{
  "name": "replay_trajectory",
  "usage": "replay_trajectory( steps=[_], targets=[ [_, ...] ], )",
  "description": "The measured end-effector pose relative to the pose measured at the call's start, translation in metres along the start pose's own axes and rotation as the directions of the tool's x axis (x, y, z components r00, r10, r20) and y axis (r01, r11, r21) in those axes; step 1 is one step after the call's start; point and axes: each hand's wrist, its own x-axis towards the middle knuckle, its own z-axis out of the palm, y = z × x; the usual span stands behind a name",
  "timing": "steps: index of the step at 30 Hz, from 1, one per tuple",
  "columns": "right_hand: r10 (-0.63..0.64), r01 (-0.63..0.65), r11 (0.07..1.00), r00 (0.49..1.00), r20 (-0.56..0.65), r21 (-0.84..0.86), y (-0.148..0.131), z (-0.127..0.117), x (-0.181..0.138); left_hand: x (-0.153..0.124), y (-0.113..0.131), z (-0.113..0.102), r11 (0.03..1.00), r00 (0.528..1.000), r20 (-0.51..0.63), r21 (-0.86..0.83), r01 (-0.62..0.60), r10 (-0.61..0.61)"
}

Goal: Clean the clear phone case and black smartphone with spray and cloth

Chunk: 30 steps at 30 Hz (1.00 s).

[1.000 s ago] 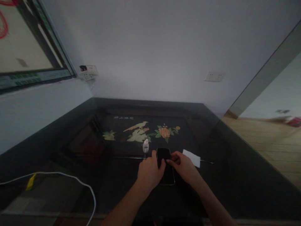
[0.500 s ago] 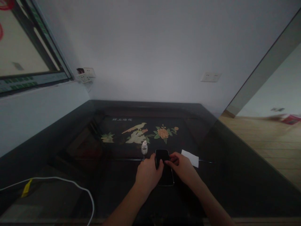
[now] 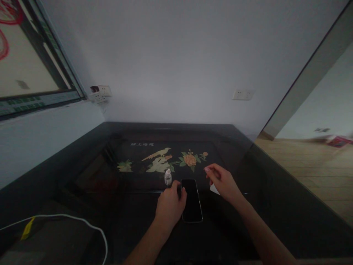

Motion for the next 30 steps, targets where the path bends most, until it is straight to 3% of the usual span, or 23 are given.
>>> replay_trajectory(
  steps=[4, 7, 10, 14, 19, 30],
  targets=[
    [-0.06, 0.098, 0.981, 0.974, -0.219, 0.167, 0.021, -0.01, 0.005, 0.0, 0.001, -0.005, 0.991, 0.996, -0.055, -0.116, -0.073, 0.067],
    [0.041, 0.09, 0.93, 0.939, -0.341, 0.357, 0.04, -0.01, 0.006, -0.001, 0.0, -0.01, 0.955, 0.98, -0.093, -0.225, -0.193, 0.176],
    [0.172, 0.048, 0.833, 0.925, -0.34, 0.551, 0.053, -0.012, 0.01, -0.002, 0.001, -0.015, 0.941, 0.978, -0.089, -0.271, -0.204, 0.187],
    [0.289, -0.004, 0.749, 0.902, -0.321, 0.663, 0.058, -0.019, 0.016, -0.002, 0.003, -0.019, 0.954, 0.987, -0.04, -0.251, -0.164, 0.159],
    [0.323, -0.007, 0.719, 0.889, -0.325, 0.695, 0.062, -0.022, 0.018, -0.001, 0.004, -0.018, 0.978, 0.993, 0.001, -0.172, -0.117, 0.119],
    [0.271, -0.025, 0.803, 0.905, -0.327, 0.596, 0.063, -0.014, 0.017, -0.007, 0.011, -0.005, 0.988, 0.996, 0.077, 0.15, 0.034, -0.046]
  ],
)
